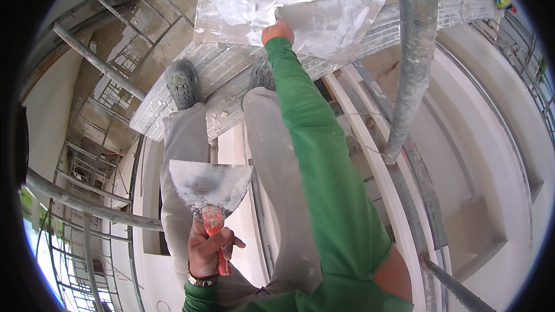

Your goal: The person applies plaster to a wall corner using a trowel and a hawk. They repeatedly scoop plaster from the hawk and smooth it onto the vertical corner of the wall while standing on scaffolding.

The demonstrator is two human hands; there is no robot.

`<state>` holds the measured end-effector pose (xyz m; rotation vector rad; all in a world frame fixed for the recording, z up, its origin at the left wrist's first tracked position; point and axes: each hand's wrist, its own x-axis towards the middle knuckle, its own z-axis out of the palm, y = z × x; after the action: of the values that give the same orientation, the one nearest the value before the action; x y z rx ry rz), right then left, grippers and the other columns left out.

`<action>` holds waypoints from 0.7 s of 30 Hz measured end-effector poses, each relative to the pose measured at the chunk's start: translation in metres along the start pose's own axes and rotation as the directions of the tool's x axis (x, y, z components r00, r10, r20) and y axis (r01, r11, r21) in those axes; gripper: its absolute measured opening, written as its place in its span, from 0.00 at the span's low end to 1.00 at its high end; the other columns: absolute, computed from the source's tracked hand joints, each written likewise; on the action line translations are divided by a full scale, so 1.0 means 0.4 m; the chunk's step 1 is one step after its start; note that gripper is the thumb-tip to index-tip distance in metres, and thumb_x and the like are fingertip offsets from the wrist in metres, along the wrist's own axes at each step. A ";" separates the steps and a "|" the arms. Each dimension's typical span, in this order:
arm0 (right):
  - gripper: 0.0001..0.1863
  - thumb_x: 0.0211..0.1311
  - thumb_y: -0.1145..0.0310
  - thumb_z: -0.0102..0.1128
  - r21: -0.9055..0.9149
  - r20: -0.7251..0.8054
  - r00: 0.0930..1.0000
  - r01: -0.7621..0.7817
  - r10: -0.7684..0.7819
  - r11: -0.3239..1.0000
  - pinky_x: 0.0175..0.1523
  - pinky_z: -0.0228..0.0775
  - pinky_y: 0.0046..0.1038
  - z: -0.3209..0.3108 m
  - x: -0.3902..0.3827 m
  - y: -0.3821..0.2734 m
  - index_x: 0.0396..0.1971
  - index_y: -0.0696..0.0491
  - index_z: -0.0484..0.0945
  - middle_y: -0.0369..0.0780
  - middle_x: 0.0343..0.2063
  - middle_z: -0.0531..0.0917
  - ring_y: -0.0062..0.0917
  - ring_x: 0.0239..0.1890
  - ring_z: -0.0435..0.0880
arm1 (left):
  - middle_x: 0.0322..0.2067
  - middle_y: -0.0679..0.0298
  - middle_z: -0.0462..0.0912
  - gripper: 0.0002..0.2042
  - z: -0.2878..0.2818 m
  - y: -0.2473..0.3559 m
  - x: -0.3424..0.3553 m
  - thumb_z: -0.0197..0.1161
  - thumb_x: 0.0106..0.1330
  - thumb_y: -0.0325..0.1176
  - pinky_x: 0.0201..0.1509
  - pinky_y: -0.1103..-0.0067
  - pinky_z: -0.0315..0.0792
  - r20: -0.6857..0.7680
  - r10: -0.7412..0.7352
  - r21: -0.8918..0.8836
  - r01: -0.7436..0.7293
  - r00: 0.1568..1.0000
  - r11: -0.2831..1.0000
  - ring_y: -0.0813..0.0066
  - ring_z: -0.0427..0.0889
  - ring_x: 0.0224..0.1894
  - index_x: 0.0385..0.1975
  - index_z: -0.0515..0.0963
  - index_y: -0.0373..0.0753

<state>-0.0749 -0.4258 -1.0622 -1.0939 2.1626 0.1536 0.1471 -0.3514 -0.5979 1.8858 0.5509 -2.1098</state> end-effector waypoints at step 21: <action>0.24 0.61 0.81 0.51 0.741 0.296 0.823 -0.518 -0.485 -0.428 0.68 0.56 0.57 -0.216 -0.197 -0.022 0.58 0.56 0.68 0.45 0.55 0.76 0.40 0.60 0.75 | 0.35 0.59 0.77 0.19 -0.172 -0.067 -0.014 0.53 0.70 0.31 0.41 0.63 0.80 0.308 0.129 -0.213 -0.064 0.943 0.975 0.75 0.73 0.15 0.58 0.62 0.34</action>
<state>-0.0831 -0.4132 -0.9459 0.3051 0.7096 -1.1911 0.1977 -0.2972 -0.5954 1.3962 0.5576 -2.1454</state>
